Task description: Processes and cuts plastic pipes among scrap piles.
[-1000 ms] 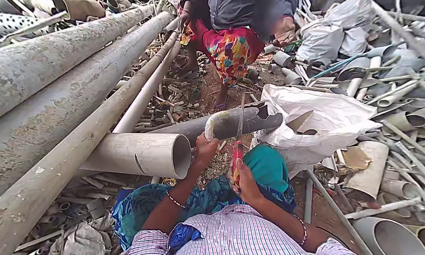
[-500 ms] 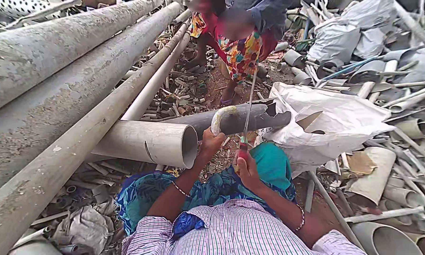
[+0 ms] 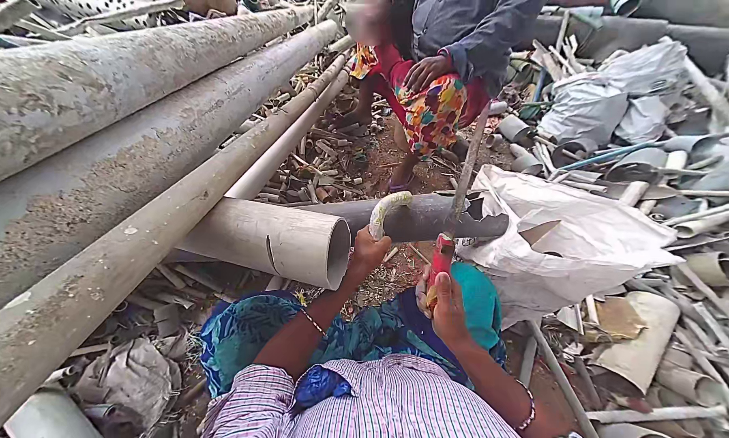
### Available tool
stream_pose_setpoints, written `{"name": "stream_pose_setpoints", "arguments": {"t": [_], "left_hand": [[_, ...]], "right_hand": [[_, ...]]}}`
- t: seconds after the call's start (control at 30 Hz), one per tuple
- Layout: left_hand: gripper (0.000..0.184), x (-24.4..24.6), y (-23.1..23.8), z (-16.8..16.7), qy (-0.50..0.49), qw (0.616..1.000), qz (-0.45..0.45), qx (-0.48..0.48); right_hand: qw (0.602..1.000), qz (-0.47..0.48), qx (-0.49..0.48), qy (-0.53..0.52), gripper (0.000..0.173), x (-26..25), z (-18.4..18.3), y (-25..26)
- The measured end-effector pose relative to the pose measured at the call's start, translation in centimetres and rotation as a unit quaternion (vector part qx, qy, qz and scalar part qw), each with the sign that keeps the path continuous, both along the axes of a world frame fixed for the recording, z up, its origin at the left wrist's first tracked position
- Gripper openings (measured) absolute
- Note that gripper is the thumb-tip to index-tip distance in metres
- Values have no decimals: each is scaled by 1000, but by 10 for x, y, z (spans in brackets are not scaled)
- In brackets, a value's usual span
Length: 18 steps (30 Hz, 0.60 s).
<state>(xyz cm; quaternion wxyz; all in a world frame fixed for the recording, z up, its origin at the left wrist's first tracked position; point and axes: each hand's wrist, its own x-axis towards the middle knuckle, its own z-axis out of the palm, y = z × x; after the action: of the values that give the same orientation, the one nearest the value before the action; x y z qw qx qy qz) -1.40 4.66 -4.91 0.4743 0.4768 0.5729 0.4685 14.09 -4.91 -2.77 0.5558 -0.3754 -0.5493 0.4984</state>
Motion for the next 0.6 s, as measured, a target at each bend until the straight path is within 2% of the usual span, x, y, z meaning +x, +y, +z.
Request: {"name": "stream_pose_setpoints", "arguments": {"t": [0.07, 0.1, 0.13, 0.17, 0.2, 0.23, 0.27, 0.3, 0.37, 0.43, 0.47, 0.5, 0.53, 0.6], "left_hand": [[3, 0, 0, 2, -16, 1000, 6, -3], [3, 2, 0, 5, -31, 999, 9, -7], [3, 4, -1, 8, -46, 999, 13, -8], [3, 6, -2, 10, -62, 998, 15, -8], [4, 9, -5, 12, -78, 997, 13, -13], [5, 11, -8, 12, -95, 995, 14, -19], [6, 12, -8, 14, -101, 994, 16, -29], [7, 9, -7, 14, -83, 996, 13, -29], [8, 8, -6, 12, -64, 997, 8, -30], [5, 8, -10, 9, -73, 997, 13, -34], [5, 9, -10, 9, -81, 996, 14, -33], [5, 10, -10, 10, -89, 995, 17, -34], [5, 10, -9, 12, -93, 995, 17, -39], [5, 12, -8, 15, -93, 994, 22, -45]], "right_hand": [[978, -47, 194, -62, 45, 4, -4, 12], [970, -52, 225, -73, 48, 4, -11, 14], [976, -37, 203, -73, 48, 2, -22, 10], [990, -8, 123, -63, 46, -2, -32, 3], [998, 26, -16, -46, 42, -7, -35, -7], [984, 46, -169, -23, 41, -11, -29, -11], [972, 42, -232, -12, 40, -14, -22, -8], [977, 37, -211, 2, 39, -15, -13, -8], [1000, 9, 13, -8, 36, -4, 1, -5], [974, -39, 218, -37, 46, 7, 14, 7], [964, -59, 258, -28, 48, 10, 15, 11], [965, -58, 256, -8, 46, 11, 11, 11], [978, -50, 203, 20, 44, 8, 0, 8], [998, -13, -44, 53, 40, 0, -20, -2]]}}
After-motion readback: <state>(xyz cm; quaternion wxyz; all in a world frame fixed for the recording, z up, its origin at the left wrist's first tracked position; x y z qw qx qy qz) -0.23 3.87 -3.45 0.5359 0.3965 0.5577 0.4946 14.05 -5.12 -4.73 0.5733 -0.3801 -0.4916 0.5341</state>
